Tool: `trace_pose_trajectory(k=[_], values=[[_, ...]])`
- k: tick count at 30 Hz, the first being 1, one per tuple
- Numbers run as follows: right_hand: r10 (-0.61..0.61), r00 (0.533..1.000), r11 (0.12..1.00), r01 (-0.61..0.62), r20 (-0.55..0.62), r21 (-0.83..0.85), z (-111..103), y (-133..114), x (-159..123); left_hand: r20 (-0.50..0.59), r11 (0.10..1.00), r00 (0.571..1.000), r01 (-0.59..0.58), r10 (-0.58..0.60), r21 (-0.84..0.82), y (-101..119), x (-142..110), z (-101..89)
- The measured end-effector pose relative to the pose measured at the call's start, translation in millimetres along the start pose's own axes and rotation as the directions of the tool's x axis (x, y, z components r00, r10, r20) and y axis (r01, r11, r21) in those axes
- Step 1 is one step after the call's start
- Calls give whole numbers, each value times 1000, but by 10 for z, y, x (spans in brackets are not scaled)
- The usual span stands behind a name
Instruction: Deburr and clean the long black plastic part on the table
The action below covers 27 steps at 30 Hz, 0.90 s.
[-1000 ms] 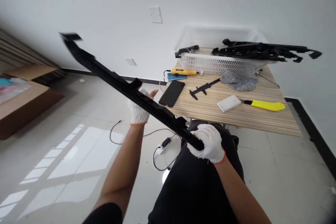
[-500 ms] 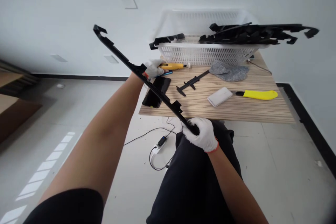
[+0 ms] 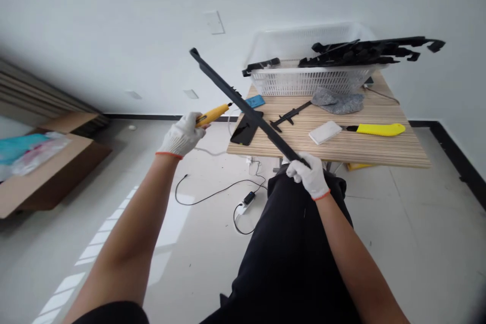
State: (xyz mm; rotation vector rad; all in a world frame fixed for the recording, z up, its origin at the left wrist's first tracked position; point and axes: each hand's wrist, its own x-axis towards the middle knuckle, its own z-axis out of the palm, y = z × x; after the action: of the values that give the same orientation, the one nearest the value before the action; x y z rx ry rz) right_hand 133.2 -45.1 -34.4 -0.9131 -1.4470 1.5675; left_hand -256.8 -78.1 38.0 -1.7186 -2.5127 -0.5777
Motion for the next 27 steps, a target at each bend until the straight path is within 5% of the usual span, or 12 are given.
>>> trace_pose_trajectory(k=[4,7,11,16,20,27], values=[[103,986,968,-130,132,213,119,-184,141,-26,913,938,328,-344,-244,-447,-509,-162],[100,963,968,-152,252,199,290,-350,392,-96,834,877,406,-470,-373,-570,-722,-280],[92,928,982,-144,361,120,626,-456,793,-122,802,843,440,-524,-404,-610,-968,-455],[109,946,978,-157,306,137,962,-346,1011,-66,795,831,501,-553,-342,-754,-1272,-451],[102,965,977,-143,243,158,1003,-214,1020,-41,743,789,557,-613,-372,-860,-1359,-327],[124,973,991,-131,195,27,974,-269,1044,-69,707,779,523,-623,-477,-709,-1247,-140]])
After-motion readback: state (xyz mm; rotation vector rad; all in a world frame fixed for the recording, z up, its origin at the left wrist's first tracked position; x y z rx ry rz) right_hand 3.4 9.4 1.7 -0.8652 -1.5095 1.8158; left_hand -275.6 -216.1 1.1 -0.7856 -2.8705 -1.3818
